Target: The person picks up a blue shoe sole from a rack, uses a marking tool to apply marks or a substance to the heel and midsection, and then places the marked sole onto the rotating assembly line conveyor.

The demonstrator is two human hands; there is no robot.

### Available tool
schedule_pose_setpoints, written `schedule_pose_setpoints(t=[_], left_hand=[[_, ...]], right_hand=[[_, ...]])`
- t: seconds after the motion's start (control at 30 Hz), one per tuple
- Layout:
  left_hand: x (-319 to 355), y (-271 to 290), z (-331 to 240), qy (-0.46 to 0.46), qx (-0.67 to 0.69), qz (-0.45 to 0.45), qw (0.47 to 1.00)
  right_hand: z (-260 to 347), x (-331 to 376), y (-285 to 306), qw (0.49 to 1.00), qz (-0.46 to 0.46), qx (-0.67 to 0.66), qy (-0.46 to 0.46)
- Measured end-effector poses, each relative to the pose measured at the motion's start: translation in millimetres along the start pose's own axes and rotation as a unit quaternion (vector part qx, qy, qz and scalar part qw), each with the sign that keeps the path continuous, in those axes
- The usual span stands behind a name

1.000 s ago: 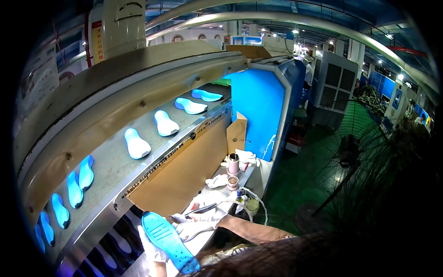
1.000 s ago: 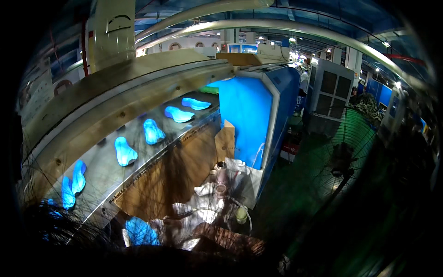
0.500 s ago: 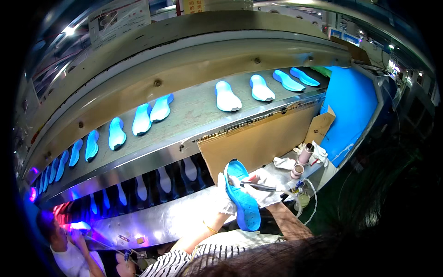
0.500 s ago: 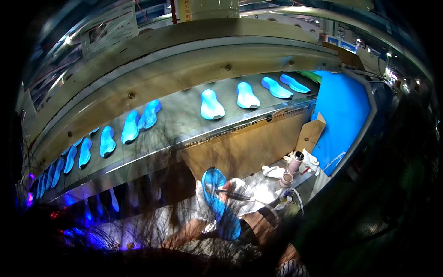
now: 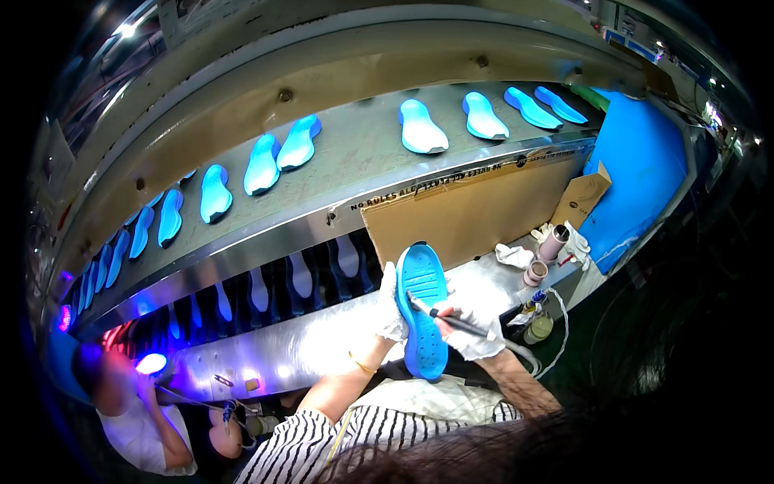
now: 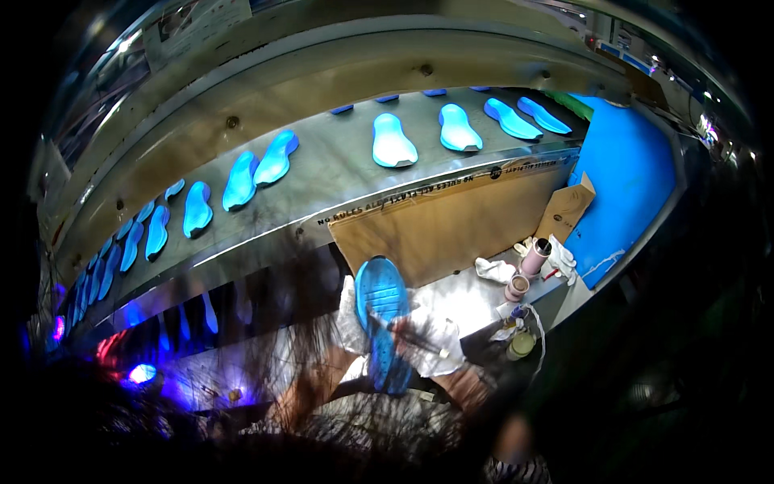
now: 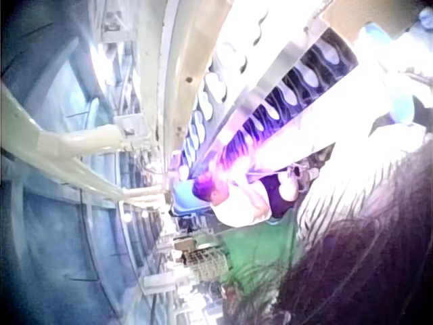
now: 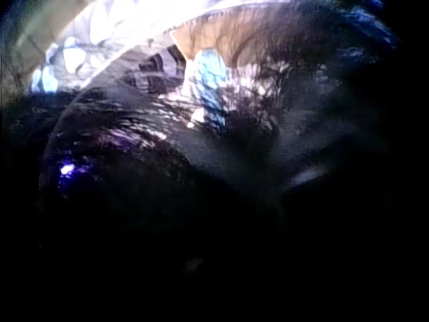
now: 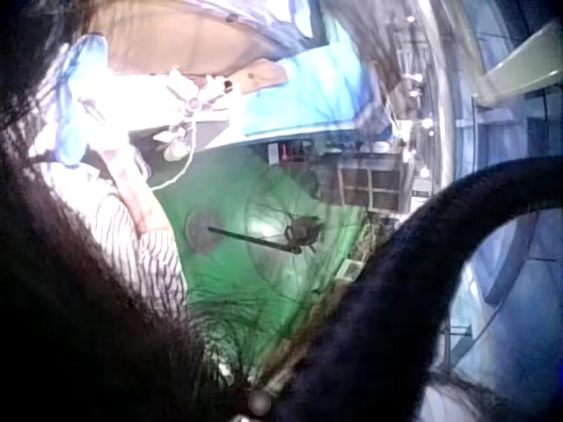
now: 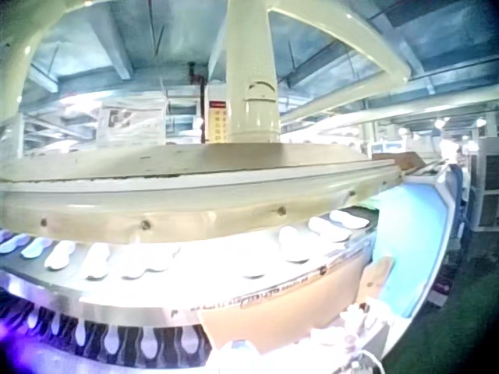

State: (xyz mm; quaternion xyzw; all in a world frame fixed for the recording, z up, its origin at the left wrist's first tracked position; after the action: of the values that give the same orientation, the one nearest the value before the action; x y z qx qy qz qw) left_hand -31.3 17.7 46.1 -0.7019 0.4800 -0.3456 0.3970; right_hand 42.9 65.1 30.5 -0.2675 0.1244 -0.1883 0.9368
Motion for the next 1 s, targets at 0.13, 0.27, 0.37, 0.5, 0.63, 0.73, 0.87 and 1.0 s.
schedule_pose_setpoints(t=[0.13, 0.27, 0.37, 0.5, 0.63, 0.73, 0.87, 1.0], left_hand=[[-0.1, 5.7, 4.0, -0.011, -0.043, 0.059, 0.997], [12.9, 26.2, 13.0, -0.02, -0.047, 0.044, 0.998], [5.7, 26.7, 19.6, -0.014, -0.056, 0.047, 0.997], [-3.5, 20.3, 25.2, -0.015, -0.065, 0.06, 0.996], [-9.7, 15.2, 17.1, -0.038, -0.069, 0.071, 0.994], [-19.5, 13.9, 12.6, -0.042, -0.021, 0.068, 0.997], [-20.2, 7.3, 4.8, -0.031, 0.116, 0.131, 0.984], [-26.0, -2.9, -16.2, -0.105, 0.096, 0.171, 0.975]], right_hand=[[19.1, 24.7, 0.3, 0.98, -0.047, 0.191, 0.031], [27.2, 33.6, 17.1, 0.979, -0.066, 0.186, 0.043], [11.5, 38.6, 25.1, 0.98, -0.089, 0.176, -0.004], [19.6, 31.1, 24.2, 0.989, -0.051, 0.126, 0.051], [32.9, 28.5, 18.8, 0.971, -0.105, 0.209, 0.052], [57.0, 32.5, -17.3, 0.895, -0.021, 0.391, 0.213], [40.8, 27.1, -4.4, 0.965, -0.018, 0.257, 0.042], [36.5, 22.5, 1.9, 0.984, -0.072, 0.148, 0.061]])
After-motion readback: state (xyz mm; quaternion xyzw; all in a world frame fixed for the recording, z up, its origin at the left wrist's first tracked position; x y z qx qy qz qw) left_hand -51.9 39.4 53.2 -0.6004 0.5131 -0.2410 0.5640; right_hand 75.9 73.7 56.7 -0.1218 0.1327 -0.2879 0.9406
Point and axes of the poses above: each hand's wrist, its own x-axis away from the middle knuckle, its own y-axis out of the back of the hand, z = x × y, the point moved 9 cm from there along -x, towards the middle knuckle, and after that the axes turned 6 degrees about x, right-handed, at the moved point
